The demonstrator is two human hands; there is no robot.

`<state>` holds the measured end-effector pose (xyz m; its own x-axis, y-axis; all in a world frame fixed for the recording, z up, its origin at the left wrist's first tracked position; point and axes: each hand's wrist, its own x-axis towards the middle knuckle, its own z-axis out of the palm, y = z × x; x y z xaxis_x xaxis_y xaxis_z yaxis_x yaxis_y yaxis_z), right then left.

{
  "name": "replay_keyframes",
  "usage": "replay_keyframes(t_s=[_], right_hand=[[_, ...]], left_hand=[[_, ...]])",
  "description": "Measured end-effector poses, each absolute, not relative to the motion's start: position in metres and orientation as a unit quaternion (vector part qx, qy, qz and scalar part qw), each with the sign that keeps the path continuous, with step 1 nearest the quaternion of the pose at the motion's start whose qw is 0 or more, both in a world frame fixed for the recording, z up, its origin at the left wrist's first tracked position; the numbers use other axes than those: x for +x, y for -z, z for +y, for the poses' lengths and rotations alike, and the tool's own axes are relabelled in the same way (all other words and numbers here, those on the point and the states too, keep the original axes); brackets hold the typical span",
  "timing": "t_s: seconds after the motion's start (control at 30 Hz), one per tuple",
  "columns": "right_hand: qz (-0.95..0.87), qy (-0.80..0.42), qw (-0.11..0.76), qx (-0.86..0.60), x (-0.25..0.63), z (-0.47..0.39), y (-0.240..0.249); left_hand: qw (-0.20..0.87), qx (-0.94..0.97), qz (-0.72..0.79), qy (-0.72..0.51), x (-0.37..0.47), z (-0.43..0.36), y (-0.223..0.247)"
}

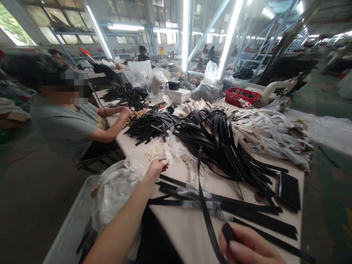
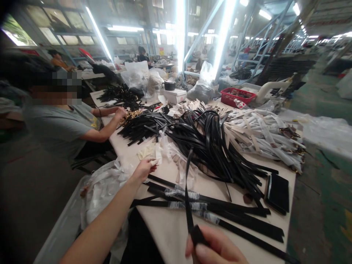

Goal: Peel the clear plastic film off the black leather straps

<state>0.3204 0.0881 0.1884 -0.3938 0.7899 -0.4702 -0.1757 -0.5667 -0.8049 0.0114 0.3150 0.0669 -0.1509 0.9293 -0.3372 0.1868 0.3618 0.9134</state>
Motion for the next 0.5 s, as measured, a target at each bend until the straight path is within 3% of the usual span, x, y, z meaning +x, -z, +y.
replay_keyframes(t_s=[0.13, 0.3, 0.5], right_hand=[[-0.405, -0.607, 0.398, -0.555, 0.295, 0.142, -0.143], [-0.346, -0.631, 0.422, -0.552, 0.260, 0.193, -0.093], [-0.343, -0.617, 0.437, -0.558, 0.235, 0.201, -0.081]], left_hand=[[0.596, 0.350, 0.596, -0.409, 0.055, 0.287, -0.064], [0.642, 0.299, 0.544, -0.450, 0.090, 0.251, -0.065], [0.674, 0.286, 0.496, -0.467, 0.103, 0.222, -0.070]])
